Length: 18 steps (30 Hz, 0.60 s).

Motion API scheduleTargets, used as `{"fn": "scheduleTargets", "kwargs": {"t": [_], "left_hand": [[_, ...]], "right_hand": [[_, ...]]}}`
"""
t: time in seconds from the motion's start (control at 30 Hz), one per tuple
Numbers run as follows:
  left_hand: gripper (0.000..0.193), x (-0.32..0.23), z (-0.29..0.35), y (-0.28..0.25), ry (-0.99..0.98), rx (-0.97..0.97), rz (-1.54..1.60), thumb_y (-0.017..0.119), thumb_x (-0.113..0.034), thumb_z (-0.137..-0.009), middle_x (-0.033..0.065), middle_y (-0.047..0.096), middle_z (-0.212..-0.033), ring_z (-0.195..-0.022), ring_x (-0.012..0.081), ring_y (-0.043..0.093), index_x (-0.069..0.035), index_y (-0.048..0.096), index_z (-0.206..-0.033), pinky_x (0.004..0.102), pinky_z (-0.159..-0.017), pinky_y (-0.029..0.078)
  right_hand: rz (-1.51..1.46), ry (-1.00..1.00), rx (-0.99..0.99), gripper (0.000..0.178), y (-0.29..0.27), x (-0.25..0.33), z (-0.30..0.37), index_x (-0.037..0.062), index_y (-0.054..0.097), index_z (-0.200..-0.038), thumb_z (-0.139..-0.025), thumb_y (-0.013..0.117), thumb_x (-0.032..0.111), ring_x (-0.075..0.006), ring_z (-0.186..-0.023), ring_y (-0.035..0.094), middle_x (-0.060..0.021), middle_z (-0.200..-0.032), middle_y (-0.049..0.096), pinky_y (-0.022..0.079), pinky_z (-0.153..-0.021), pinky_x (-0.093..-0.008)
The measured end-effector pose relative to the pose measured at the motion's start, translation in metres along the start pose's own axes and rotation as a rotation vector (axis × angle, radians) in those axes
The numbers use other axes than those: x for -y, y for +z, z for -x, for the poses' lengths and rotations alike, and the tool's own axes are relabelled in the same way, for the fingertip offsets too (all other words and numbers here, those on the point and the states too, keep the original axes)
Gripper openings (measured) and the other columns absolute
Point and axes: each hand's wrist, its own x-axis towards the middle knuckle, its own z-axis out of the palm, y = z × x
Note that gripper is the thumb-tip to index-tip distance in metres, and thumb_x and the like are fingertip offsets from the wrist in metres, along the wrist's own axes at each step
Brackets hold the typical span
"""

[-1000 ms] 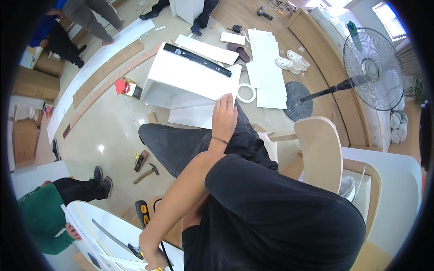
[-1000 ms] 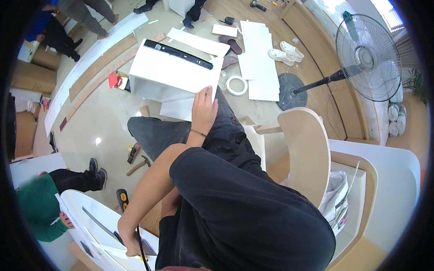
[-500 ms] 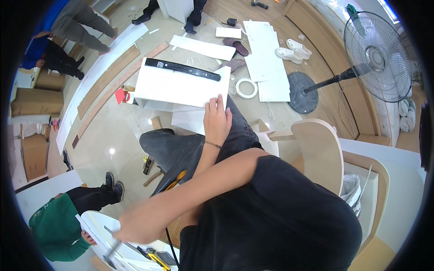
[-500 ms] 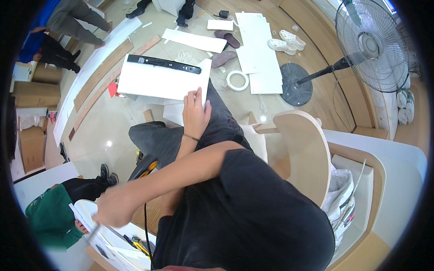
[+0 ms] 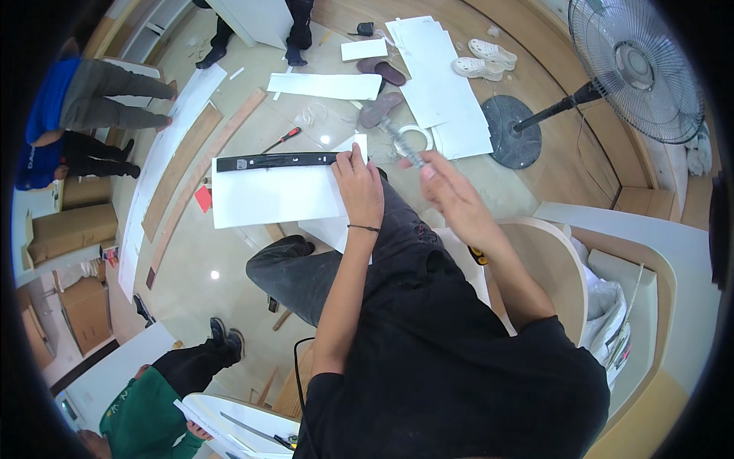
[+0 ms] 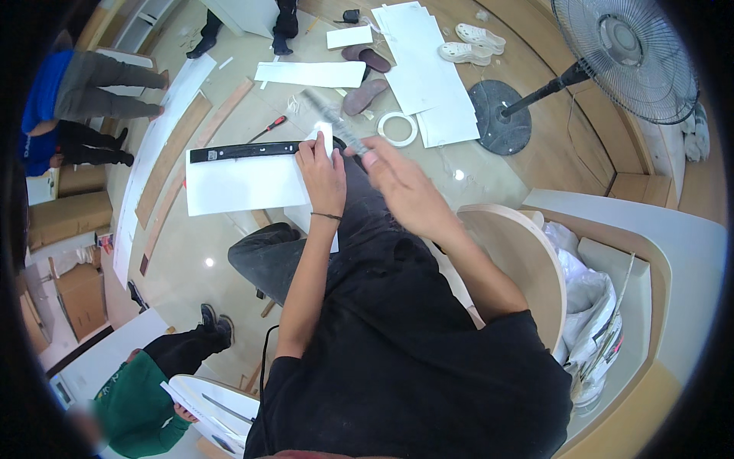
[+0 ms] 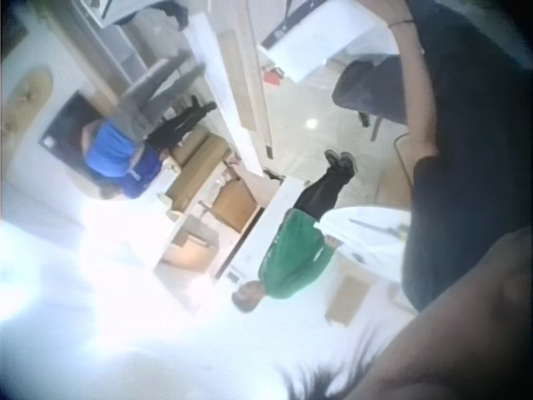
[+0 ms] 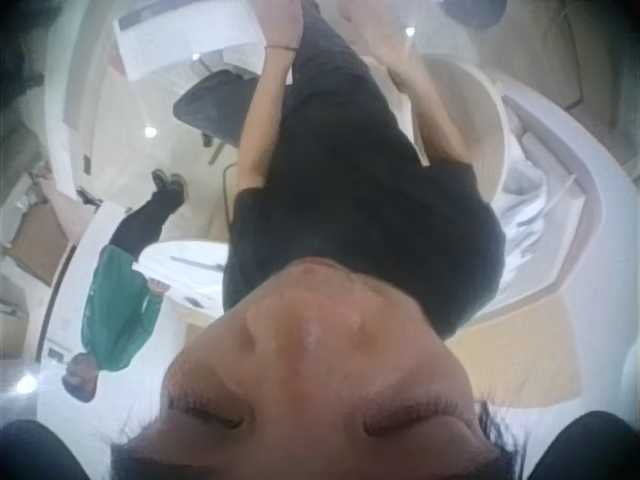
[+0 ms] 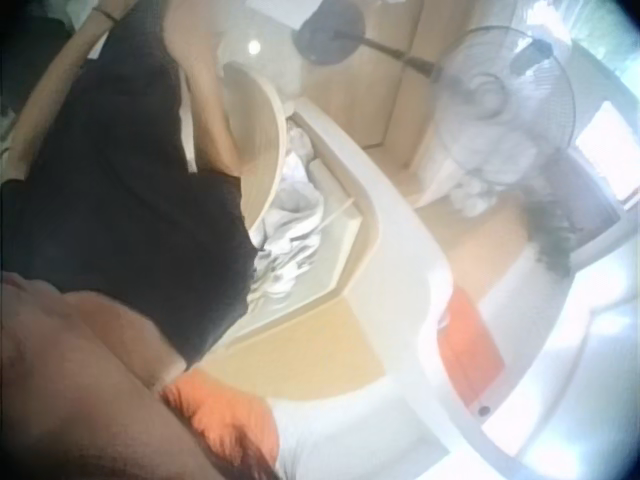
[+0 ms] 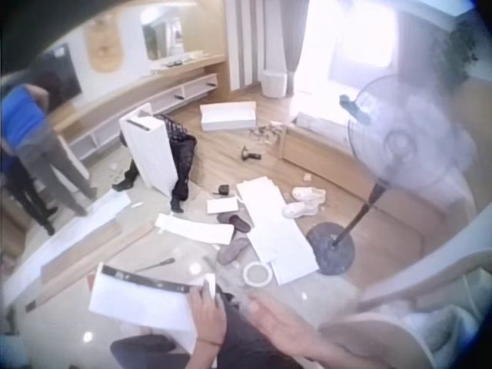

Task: The person sits on the floor and assembles a white furniture component. They use a screwdriver to tighten screws into a black strip attached to the piece, then apply and smooth white edge banding along the edges.

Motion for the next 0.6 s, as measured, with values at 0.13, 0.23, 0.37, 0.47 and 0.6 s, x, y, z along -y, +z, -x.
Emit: {"fn": "scheduleTargets", "kwargs": {"t": [0.13,0.23,0.37,0.47,0.6], "left_hand": [[0.048,-0.004,-0.005,-0.003,-0.003,0.021,0.025,0.067,0.001,-0.086,0.0203,0.053,-0.115,-0.104,0.0366,0.052,0.010,0.057,-0.132,0.0451,-0.092,0.046],[0.047,-0.003,-0.007,-0.003,-0.017,-0.006,0.082,0.068,0.001,-0.086,0.0208,0.053,-0.114,-0.106,0.0377,0.053,0.010,0.057,-0.131,0.0456,-0.093,0.046],[0.046,0.005,0.012,-0.011,-0.062,-0.038,0.180,0.069,-0.001,-0.087,0.0215,0.054,-0.115,-0.107,0.0390,0.053,0.009,0.057,-0.130,0.0466,-0.093,0.046],[0.046,0.010,0.029,-0.019,-0.086,-0.007,0.242,0.070,-0.002,-0.088,0.0220,0.055,-0.117,-0.107,0.0396,0.054,0.009,0.056,-0.130,0.0471,-0.094,0.047],[0.049,0.016,0.037,-0.021,-0.096,0.044,0.315,0.072,-0.002,-0.085,0.0225,0.056,-0.120,-0.110,0.0400,0.055,0.009,0.056,-0.130,0.0471,-0.096,0.047]], "right_hand": [[0.167,-0.127,-0.235,0.033,-0.009,-0.018,-0.009,0.0028,0.056,-0.134,-0.109,0.048,0.022,-0.0062,-0.067,0.046,0.0015,-0.079,0.051,0.039,-0.062,-0.0235],[0.366,-0.237,-0.230,0.035,-0.005,-0.022,-0.019,0.0020,0.053,-0.139,-0.107,0.048,0.017,-0.0089,-0.062,0.048,-0.0033,-0.078,0.057,0.040,-0.059,-0.0268],[0.514,-0.107,-0.110,0.037,0.009,-0.014,-0.027,0.0009,0.051,-0.139,-0.105,0.051,0.015,-0.0363,-0.069,0.061,-0.0199,-0.077,0.064,0.047,-0.065,-0.0438],[0.653,0.033,0.003,0.039,0.019,-0.010,-0.034,0.0021,0.048,-0.141,-0.104,0.052,0.015,-0.0489,-0.073,0.065,-0.0251,-0.073,0.064,0.050,-0.068,-0.0519],[0.902,0.073,0.096,0.053,0.032,-0.014,-0.050,0.0123,0.037,-0.154,-0.104,0.051,0.016,-0.0480,-0.071,0.065,-0.0245,-0.074,0.065,0.050,-0.067,-0.0536]]}}
